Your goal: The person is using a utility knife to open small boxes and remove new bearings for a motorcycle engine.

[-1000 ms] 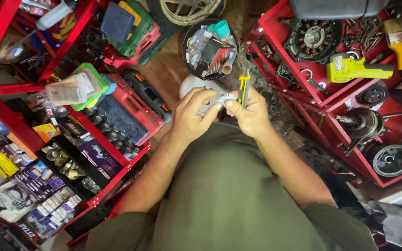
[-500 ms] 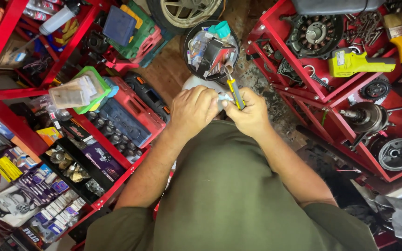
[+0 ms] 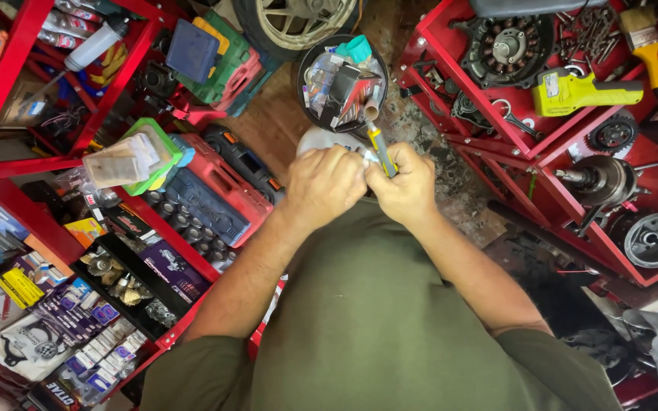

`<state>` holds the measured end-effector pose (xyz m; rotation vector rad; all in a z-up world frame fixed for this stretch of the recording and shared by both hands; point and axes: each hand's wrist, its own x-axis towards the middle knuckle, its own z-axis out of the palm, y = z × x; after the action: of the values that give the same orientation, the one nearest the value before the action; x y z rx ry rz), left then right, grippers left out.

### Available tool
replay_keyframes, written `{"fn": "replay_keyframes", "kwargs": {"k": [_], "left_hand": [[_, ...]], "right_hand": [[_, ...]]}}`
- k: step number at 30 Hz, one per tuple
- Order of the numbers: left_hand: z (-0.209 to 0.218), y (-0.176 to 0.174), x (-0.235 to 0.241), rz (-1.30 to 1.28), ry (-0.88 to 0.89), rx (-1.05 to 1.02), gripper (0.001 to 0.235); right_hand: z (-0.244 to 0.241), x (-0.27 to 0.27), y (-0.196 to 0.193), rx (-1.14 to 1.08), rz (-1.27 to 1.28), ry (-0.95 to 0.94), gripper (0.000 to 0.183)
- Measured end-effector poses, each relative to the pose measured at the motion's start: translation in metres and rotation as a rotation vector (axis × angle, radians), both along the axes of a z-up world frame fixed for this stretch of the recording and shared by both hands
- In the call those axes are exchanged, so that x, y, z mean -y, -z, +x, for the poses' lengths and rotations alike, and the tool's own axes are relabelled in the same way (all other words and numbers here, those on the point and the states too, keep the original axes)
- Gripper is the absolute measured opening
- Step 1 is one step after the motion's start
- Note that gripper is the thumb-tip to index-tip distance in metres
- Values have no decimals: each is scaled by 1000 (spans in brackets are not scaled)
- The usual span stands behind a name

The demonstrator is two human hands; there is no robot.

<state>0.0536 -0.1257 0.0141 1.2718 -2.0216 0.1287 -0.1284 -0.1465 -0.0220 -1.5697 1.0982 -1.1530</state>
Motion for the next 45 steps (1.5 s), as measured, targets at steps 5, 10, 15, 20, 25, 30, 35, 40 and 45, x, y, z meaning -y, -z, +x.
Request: {"fn": "replay_keyframes", "kwargs": {"k": [5,10,15,20,25,30,35,40,45], "left_hand": [[-11,-7,-7,392,-1,-466,10],[-24,-21,-12,445,19,-658,2],[-5,-34,0,422,28,-720,7],[-5,-26,3,456,122,-690,10],[0,-7,0,600,123,-680,15],[1,6,0,723,60,-668,16],[5,54,-5,809,-127,-801,16],[23,79,-16,941,-352,-840,19],[23,88,-34,1102,-581,-875,18]], "right_hand": [[0,-2,-12,32,28,56,18],[-4,6,-11,109,268,19,12],[-12,5,0,180,415,-64,12],[-17,4,-7,136,421,-110,16],[-26,4,4,112,403,-182,10],[-24,4,9,58,450,-213,8],[-26,16,46,-25,517,-179,10],[-20,53,121,-400,838,-51,12],[-30,107,270,-642,918,9,15]]}}
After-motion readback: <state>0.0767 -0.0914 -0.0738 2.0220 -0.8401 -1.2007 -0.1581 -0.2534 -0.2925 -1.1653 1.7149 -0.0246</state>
